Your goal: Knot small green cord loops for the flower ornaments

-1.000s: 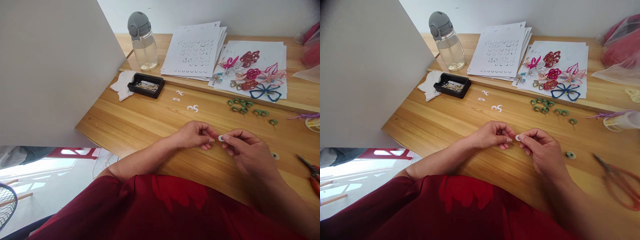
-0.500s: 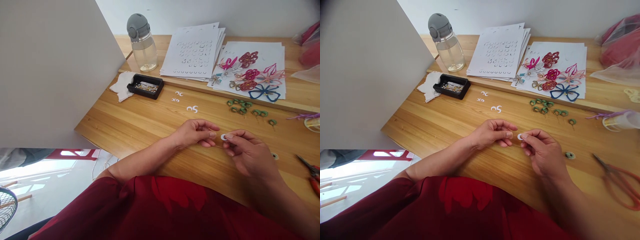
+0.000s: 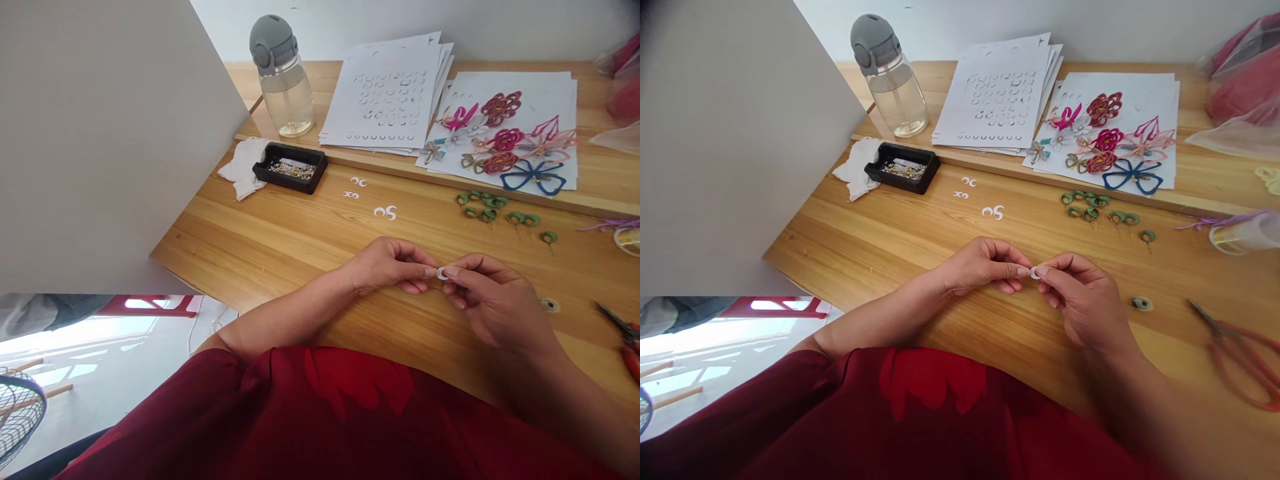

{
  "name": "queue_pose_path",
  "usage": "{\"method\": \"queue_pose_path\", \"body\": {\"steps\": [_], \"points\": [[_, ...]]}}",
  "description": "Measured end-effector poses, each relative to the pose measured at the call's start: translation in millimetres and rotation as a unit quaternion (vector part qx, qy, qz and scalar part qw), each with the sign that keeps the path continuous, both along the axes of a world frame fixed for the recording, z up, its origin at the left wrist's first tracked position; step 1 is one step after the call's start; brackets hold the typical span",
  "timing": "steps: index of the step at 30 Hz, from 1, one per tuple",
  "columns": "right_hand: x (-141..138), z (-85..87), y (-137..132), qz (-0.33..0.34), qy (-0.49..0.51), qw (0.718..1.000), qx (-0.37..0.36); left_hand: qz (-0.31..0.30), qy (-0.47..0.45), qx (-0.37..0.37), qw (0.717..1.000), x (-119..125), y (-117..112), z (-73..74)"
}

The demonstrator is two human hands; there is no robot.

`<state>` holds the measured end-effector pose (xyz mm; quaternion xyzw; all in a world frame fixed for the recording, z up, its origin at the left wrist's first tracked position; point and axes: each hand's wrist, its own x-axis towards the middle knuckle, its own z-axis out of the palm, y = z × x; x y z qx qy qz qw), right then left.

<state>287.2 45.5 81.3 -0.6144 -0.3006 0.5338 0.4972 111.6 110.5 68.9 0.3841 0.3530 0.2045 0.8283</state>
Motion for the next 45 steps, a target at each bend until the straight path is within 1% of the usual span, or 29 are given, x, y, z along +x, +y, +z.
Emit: {"method": "queue_pose_path", "body": {"steps": [3, 7, 10, 12, 15, 18, 20, 22, 27, 30, 32, 35, 37, 42, 45], "points": [[-0.3, -2.6, -0.7, 0.010, -0.004, 1.000, 0.012, 0.019, 0.034, 0.033, 0.999, 2.0, -1.7, 1.7], [0.4, -5.6, -2.1, 0.025, -0.010, 0.999, 0.027, 0.040, 0.062, 0.059, 0.996, 4.0, -3.5, 4.9], [2.6, -6.2, -3.8, 0.051, -0.019, 0.998, 0.038, 0.054, 0.067, 0.062, 0.994, 4.4, -3.5, 6.9], [5.0, -6.7, -5.1, 0.063, -0.033, 0.996, 0.047, 0.065, 0.075, 0.051, 0.994, 4.5, -2.7, 8.3], [8.6, -8.6, -7.3, 0.059, -0.104, 0.989, 0.088, 0.078, 0.082, 0.038, 0.993, 5.1, -1.5, 9.7], [10.2, -11.6, -9.4, 0.042, -0.217, 0.963, 0.153, 0.076, 0.080, 0.047, 0.993, 6.0, -1.4, 10.0], [10.1, -13.6, -10.8, 0.040, -0.265, 0.947, 0.175, 0.071, 0.082, 0.054, 0.993, 6.5, -2.0, 10.2], [9.7, -15.6, -11.9, 0.047, -0.284, 0.941, 0.177, 0.068, 0.083, 0.063, 0.992, 6.8, -2.9, 10.3], [9.5, -20.4, -13.0, 0.054, -0.292, 0.941, 0.161, 0.062, 0.068, 0.110, 0.990, 6.2, -4.8, 6.9], [9.9, -18.7, -11.7, 0.050, -0.299, 0.941, 0.147, 0.052, 0.061, 0.135, 0.988, 4.7, -4.7, 3.4], [10.2, -15.0, -10.1, 0.056, -0.287, 0.947, 0.134, 0.043, 0.064, 0.149, 0.986, 3.2, -4.0, 2.5], [11.2, -9.5, -7.9, 0.072, -0.258, 0.956, 0.116, 0.031, 0.076, 0.181, 0.980, 0.3, -2.6, 4.0], [12.5, -8.5, -7.5, 0.080, -0.251, 0.958, 0.114, 0.027, 0.086, 0.197, 0.976, -1.5, -2.1, 6.0], [14.8, -9.9, -9.3, 0.067, -0.276, 0.949, 0.134, 0.034, 0.091, 0.208, 0.973, -3.5, -5.5, 10.4], [10.8, -4.1, -12.0, 0.073, -0.276, 0.948, 0.142, 0.051, 0.090, 0.232, 0.967, -5.2, -11.3, 13.6]]}}
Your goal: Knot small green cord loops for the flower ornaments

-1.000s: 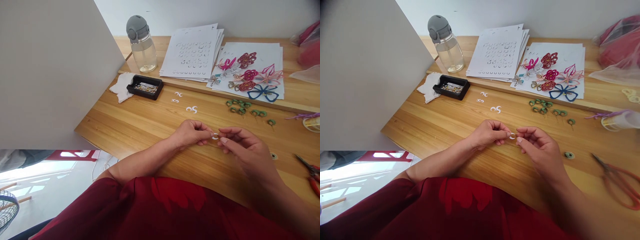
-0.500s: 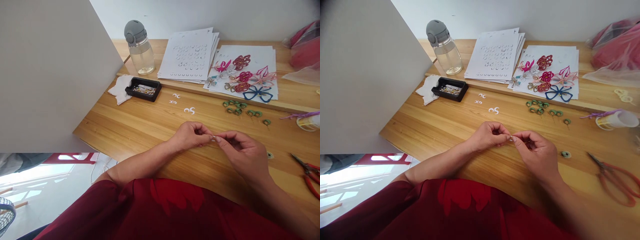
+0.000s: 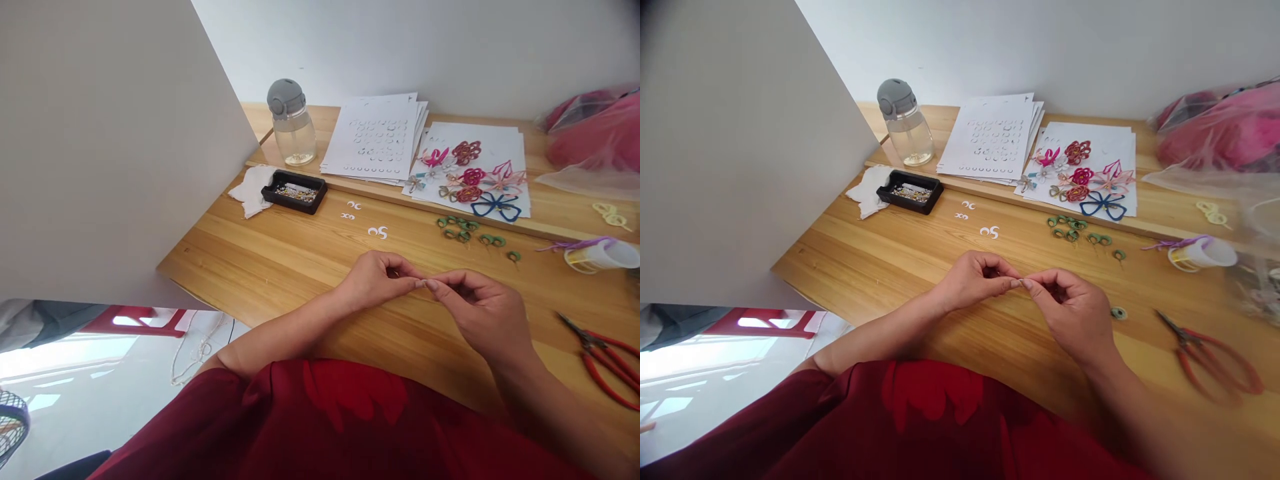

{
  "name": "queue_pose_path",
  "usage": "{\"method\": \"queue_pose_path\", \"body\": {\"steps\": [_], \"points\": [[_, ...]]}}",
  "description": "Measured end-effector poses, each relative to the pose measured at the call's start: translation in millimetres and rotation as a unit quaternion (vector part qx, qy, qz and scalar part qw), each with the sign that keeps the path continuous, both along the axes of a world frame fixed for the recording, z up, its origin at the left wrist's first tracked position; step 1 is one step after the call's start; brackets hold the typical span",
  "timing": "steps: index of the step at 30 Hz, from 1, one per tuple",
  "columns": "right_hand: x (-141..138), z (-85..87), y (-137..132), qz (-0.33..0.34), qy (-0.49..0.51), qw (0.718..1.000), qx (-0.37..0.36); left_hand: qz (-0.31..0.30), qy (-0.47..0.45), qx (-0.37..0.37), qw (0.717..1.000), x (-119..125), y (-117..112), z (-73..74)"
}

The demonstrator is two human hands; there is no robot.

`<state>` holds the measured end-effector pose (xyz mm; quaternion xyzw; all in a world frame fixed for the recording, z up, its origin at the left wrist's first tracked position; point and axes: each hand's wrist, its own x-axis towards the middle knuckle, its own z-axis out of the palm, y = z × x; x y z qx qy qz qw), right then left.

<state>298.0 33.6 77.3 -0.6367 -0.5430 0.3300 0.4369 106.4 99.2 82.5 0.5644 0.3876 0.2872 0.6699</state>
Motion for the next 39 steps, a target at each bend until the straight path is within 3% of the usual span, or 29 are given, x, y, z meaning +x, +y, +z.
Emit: {"method": "queue_pose_path", "body": {"steps": [7, 13, 18, 25, 32, 39], "points": [[-18.7, 20.3, -13.8, -0.001, 0.016, 1.000, 0.000, 0.045, 0.010, 0.024, 0.999, -11.6, -21.4, 11.9], [-18.0, 23.9, -25.3, 0.047, 0.160, 0.982, -0.083, 0.053, -0.030, -0.026, 0.998, -21.5, -43.0, 23.4], [-21.1, 29.0, -41.1, 0.054, 0.199, 0.976, -0.069, 0.062, -0.052, -0.051, 0.995, -26.1, -59.3, 31.7], [-28.9, 39.8, -62.0, 0.068, 0.187, 0.979, -0.049, 0.063, -0.031, -0.033, 0.997, -32.7, -80.9, 43.1], [-40.5, 46.3, -76.3, 0.074, 0.102, 0.992, 0.027, 0.060, -0.008, 0.018, 0.998, -37.7, -94.2, 41.2], [-48.0, 60.1, -80.8, 0.067, 0.050, 0.996, 0.017, 0.026, 0.003, 0.047, 0.999, -49.3, -98.5, 51.0]]}}
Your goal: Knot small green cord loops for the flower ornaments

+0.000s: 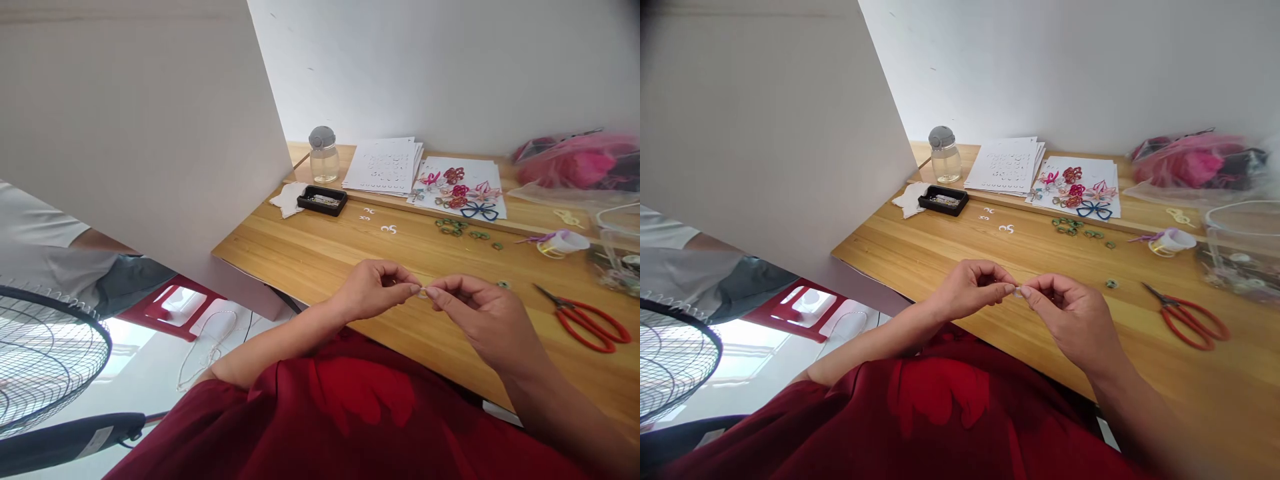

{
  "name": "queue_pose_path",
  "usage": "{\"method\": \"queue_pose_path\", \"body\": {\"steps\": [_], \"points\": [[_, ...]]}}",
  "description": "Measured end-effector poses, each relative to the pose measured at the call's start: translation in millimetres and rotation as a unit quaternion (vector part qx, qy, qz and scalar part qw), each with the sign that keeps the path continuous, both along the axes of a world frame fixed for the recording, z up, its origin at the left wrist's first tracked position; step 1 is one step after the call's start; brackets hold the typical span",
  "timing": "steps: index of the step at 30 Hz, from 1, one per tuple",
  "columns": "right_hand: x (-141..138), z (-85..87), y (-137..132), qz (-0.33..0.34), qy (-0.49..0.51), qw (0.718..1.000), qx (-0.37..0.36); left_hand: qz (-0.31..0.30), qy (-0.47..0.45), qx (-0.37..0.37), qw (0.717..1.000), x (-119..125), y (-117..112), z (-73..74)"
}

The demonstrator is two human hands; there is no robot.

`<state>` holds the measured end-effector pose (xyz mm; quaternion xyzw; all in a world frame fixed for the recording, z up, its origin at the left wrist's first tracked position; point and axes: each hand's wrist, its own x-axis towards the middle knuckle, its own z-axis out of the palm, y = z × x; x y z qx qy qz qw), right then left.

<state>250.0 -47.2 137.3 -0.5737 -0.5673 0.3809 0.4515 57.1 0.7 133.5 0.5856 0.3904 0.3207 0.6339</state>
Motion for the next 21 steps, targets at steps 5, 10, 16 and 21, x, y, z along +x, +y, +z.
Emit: {"method": "queue_pose_path", "body": {"steps": [5, 10, 16, 21], "points": [[-1.2, 1.3, -0.1, 0.006, -0.006, 1.000, -0.009, -0.004, 0.022, 0.017, 1.000, -7.8, -2.0, 7.5], [-2.3, -1.5, 0.1, 0.015, -0.016, 1.000, -0.013, 0.004, 0.002, -0.001, 1.000, -10.0, -3.8, 6.9], [-3.2, -3.2, 1.3, 0.027, -0.016, 0.999, -0.016, 0.011, -0.018, -0.036, 0.999, -13.8, -3.2, 3.6], [-2.1, -5.7, 3.4, 0.036, 0.001, 0.999, -0.034, -0.005, -0.052, -0.049, 0.997, -17.7, -3.1, 2.8]]}}
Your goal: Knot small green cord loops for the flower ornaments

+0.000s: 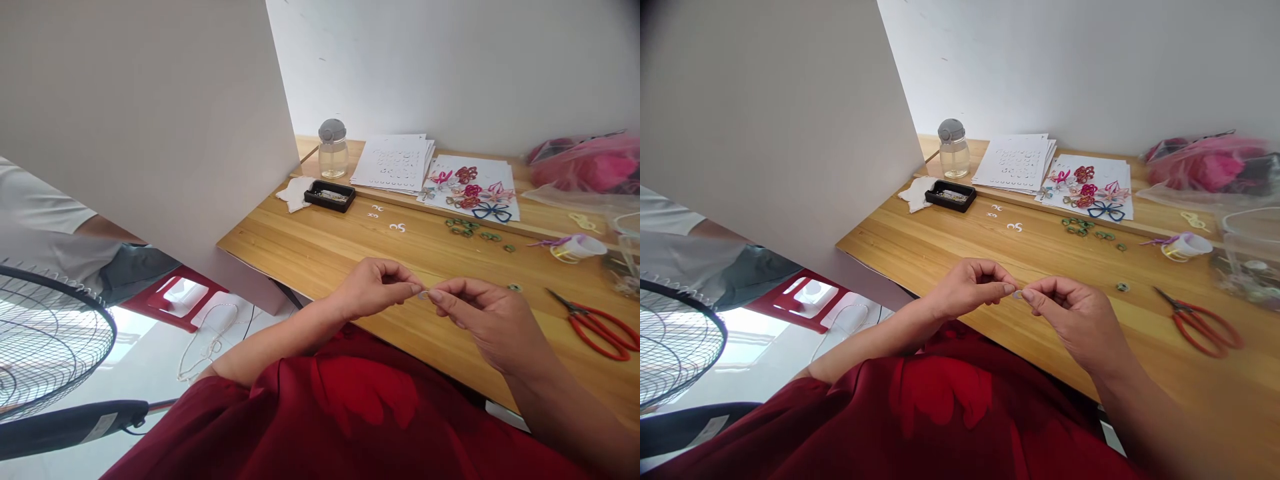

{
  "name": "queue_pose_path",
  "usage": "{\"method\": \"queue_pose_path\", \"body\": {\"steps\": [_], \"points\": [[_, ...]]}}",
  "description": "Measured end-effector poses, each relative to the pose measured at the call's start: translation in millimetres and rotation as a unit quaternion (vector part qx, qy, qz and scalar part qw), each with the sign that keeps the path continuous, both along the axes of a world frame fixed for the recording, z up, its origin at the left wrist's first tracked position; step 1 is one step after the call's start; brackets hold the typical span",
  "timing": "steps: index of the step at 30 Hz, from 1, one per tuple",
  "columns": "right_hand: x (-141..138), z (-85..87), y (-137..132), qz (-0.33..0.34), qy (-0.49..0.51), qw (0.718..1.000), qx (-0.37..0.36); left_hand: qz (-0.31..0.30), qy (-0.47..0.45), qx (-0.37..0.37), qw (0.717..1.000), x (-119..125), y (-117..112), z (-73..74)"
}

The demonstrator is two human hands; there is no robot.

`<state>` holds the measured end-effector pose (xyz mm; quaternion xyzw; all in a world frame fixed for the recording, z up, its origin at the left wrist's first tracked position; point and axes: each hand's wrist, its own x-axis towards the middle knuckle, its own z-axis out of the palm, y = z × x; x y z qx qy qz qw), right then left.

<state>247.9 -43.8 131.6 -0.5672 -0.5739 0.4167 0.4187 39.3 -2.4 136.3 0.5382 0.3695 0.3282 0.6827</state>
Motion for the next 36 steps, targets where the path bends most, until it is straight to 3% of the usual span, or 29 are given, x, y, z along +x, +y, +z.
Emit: {"method": "queue_pose_path", "body": {"steps": [6, 14, 20, 25, 30, 36], "points": [[1.9, -0.8, 1.9, 0.004, 0.021, 1.000, -0.010, 0.005, -0.021, 0.000, 1.000, 1.4, -0.3, -0.5], [-2.4, -1.3, 2.1, -0.004, 0.056, 0.998, -0.007, 0.033, 0.035, 0.016, 0.999, 7.0, -1.9, -0.3], [-13.5, 4.6, -3.3, -0.056, 0.071, 0.996, -0.014, 0.031, 0.030, -0.005, 0.999, 7.1, -0.8, -3.3], [-9.8, 0.2, 0.9, -0.042, 0.075, 0.996, -0.023, 0.032, 0.048, 0.006, 0.998, 7.1, 0.7, -4.3], [-0.5, -8.1, 11.2, 0.005, 0.114, 0.990, -0.083, 0.043, 0.044, -0.008, 0.998, 6.4, 4.8, -7.4], [-3.6, -6.0, 17.3, -0.016, 0.192, 0.971, -0.143, 0.041, 0.012, -0.024, 0.999, 4.5, 9.9, -12.3]]}}
